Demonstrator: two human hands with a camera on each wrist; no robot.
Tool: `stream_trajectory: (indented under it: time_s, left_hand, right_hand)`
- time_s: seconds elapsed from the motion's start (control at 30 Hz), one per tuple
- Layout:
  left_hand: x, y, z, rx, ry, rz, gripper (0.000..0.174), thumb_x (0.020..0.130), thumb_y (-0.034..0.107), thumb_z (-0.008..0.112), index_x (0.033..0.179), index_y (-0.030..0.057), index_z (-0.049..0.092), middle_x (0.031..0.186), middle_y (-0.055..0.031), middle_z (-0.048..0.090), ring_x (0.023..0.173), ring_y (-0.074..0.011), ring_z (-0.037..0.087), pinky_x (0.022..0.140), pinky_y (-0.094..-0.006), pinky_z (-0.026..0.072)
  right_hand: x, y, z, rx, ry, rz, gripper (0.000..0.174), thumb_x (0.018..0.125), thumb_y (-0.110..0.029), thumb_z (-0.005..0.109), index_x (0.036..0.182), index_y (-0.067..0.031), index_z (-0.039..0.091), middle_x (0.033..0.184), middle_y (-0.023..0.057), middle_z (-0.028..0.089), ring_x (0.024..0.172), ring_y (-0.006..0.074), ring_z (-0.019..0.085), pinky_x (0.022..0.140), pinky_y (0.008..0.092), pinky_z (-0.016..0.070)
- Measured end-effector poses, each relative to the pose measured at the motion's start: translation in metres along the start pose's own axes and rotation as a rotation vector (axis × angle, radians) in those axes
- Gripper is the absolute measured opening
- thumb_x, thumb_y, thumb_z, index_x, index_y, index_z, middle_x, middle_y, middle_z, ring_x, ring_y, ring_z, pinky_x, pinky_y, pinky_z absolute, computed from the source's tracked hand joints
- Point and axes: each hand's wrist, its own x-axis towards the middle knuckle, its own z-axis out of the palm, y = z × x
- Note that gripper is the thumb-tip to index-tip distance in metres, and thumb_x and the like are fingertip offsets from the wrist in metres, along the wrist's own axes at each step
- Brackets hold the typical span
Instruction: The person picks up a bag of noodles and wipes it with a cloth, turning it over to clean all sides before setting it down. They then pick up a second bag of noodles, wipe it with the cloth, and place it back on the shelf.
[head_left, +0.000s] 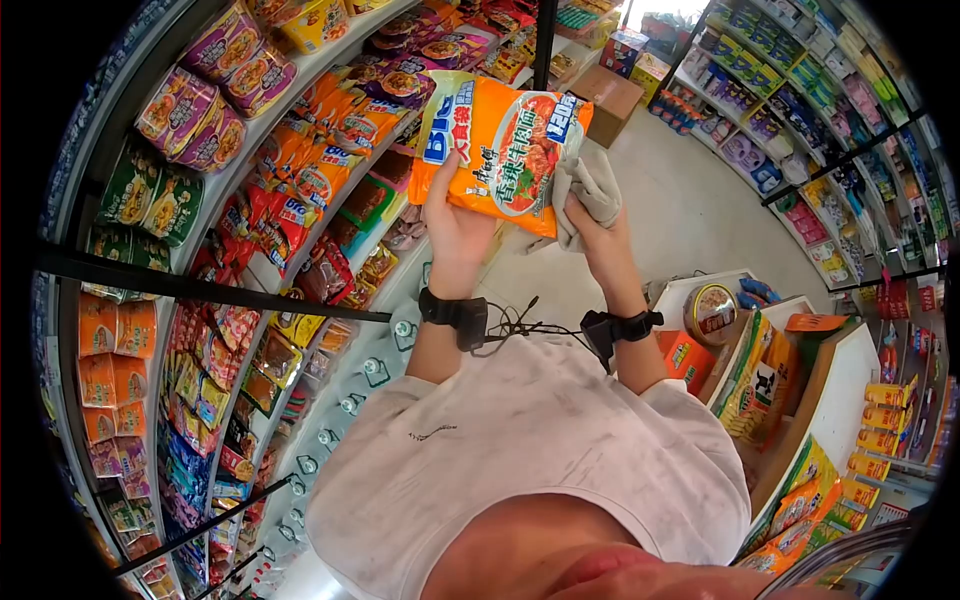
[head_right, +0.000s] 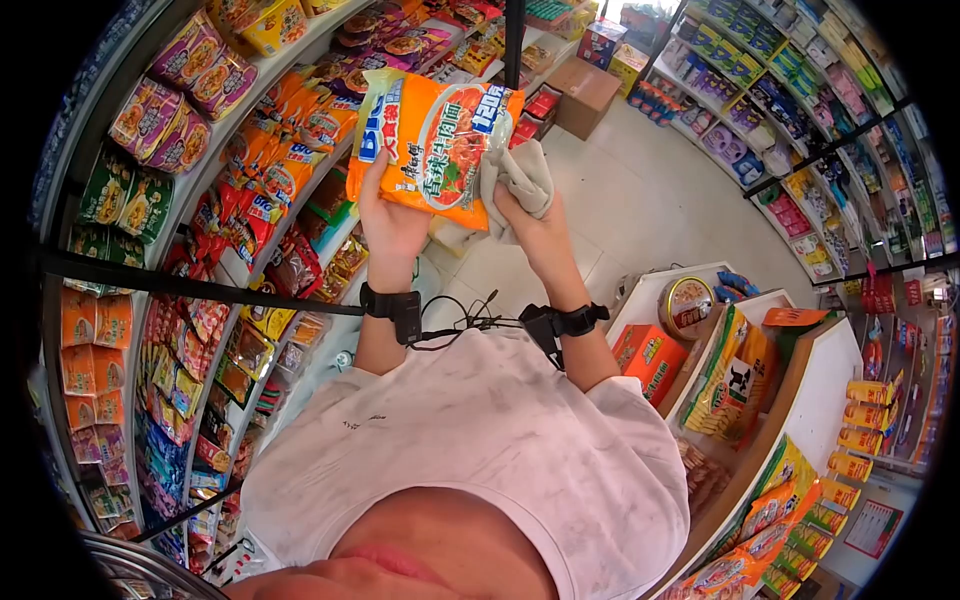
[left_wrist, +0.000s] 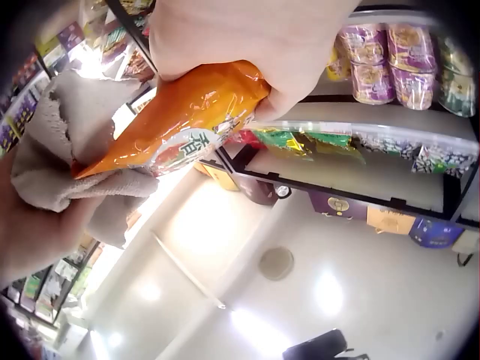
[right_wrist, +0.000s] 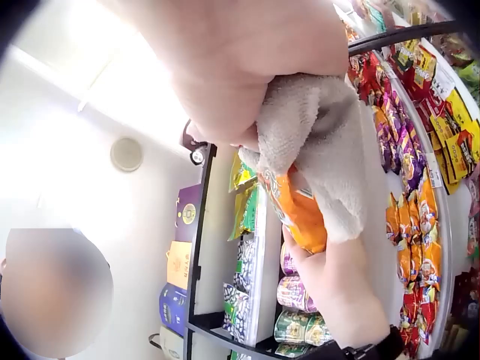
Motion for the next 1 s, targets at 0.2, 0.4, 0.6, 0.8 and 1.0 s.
stream_trajectory:
  time_s: [0.2,0.4,0.6,0.8,1.0]
  left_hand:
    - [-0.001,0.005,0.003,-0.004,-0.023,-0.024,0.038,0.096,0.016,0.060,0.132,0.0061,0.053,0.130,-0.0052,0.060,0.120,-0.0213,0.057,0.105,-0.0416,0.0423]
    - [-0.006,0.002,0.005,0.049,-0.031,-0.034,0.039,0.095,0.013,0.061,0.131,0.0046,0.053,0.129,-0.0063,0.061,0.119,-0.0209,0.058,0.105,-0.0407,0.0429]
    - [-0.007,0.000,0.006,0.107,-0.035,-0.021,0.041,0.096,0.019,0.058,0.135,0.0064,0.051,0.133,-0.0063,0.058,0.123,-0.0227,0.056,0.106,-0.0439,0.0417]
    - [-0.005,0.002,-0.003,0.173,-0.021,-0.073,0.038,0.096,0.017,0.059,0.131,0.0047,0.053,0.130,-0.0069,0.060,0.120,-0.0221,0.057,0.104,-0.0425,0.0432]
    - [-0.010,-0.001,0.003,0.178,-0.008,-0.056,0.037,0.095,0.014,0.060,0.130,0.0040,0.053,0.128,-0.0068,0.061,0.119,-0.0219,0.058,0.103,-0.0410,0.0440]
  right_hand:
    - [0.009,-0.008,-0.010,0.045,0.032,0.069,0.029,0.089,-0.014,0.070,0.116,-0.0054,0.062,0.106,0.0003,0.064,0.095,0.0074,0.059,0.082,0.0251,0.0485]
    - [0.008,-0.012,-0.013,0.050,0.061,0.058,0.032,0.087,-0.012,0.073,0.116,-0.0066,0.061,0.104,-0.0004,0.064,0.094,0.0082,0.060,0.080,0.0254,0.0499]
    - [0.006,-0.012,-0.011,0.245,0.111,0.105,0.035,0.089,-0.009,0.071,0.121,-0.0076,0.057,0.108,0.0008,0.063,0.096,0.0090,0.061,0.080,0.0255,0.0515]
    - [0.014,-0.013,-0.027,0.191,0.119,0.121,0.037,0.089,-0.010,0.071,0.123,-0.0060,0.056,0.112,0.0021,0.063,0.099,0.0100,0.062,0.082,0.0263,0.0520]
    - [0.009,-0.002,-0.030,-0.214,0.185,-0.122,0.032,0.091,-0.012,0.069,0.120,-0.0014,0.059,0.111,0.0033,0.064,0.099,0.0100,0.060,0.084,0.0272,0.0497]
